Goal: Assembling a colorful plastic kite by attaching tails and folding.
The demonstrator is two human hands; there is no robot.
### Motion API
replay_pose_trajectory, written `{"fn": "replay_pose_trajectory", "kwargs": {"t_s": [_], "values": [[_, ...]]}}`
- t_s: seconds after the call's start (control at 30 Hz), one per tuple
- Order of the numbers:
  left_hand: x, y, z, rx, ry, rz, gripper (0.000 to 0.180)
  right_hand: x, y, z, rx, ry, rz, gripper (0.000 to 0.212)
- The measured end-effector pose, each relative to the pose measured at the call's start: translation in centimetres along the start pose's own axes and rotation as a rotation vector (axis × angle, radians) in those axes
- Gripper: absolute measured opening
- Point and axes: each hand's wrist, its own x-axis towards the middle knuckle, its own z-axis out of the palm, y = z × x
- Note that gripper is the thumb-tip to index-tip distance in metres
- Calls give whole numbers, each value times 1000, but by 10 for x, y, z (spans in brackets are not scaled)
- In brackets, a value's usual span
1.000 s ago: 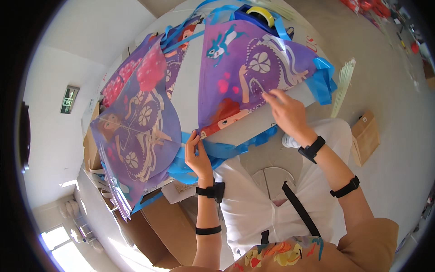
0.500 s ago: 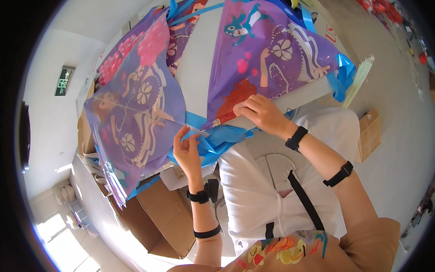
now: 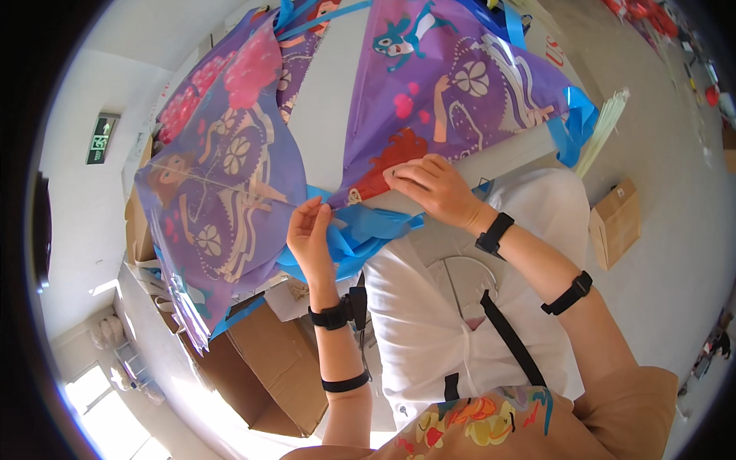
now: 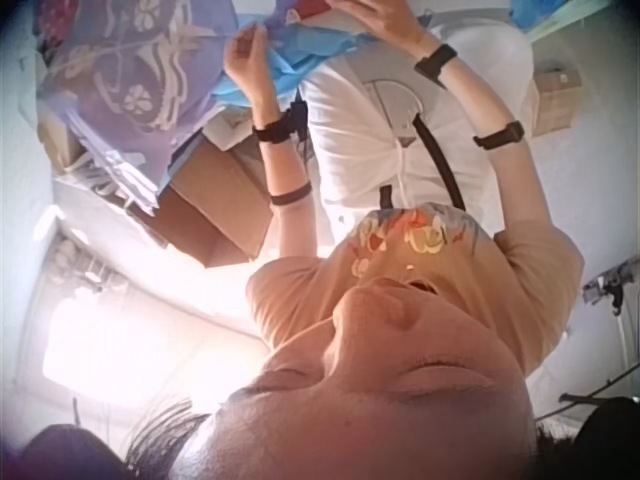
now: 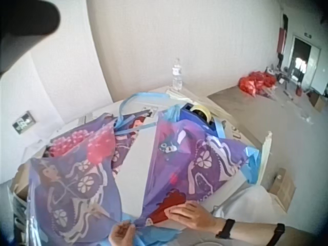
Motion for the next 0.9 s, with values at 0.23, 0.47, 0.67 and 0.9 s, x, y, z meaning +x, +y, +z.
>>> {"fn": "replay_pose_trajectory", "kwargs": {"t_s": [0.23,0.47,0.67,0.9], "values": [[-3,-8,-15,749,-49,387,25,-10,-12,4,36,16,47,27],[-22,-6,-10,288,31,-70,21,-15,-14,5,70,-28,130,23],[-22,-8,-1,344,35,-19,21,-16,-19,6,77,-15,167,20],[-23,-8,-5,455,23,4,23,-12,-28,2,67,24,198,23]]}}
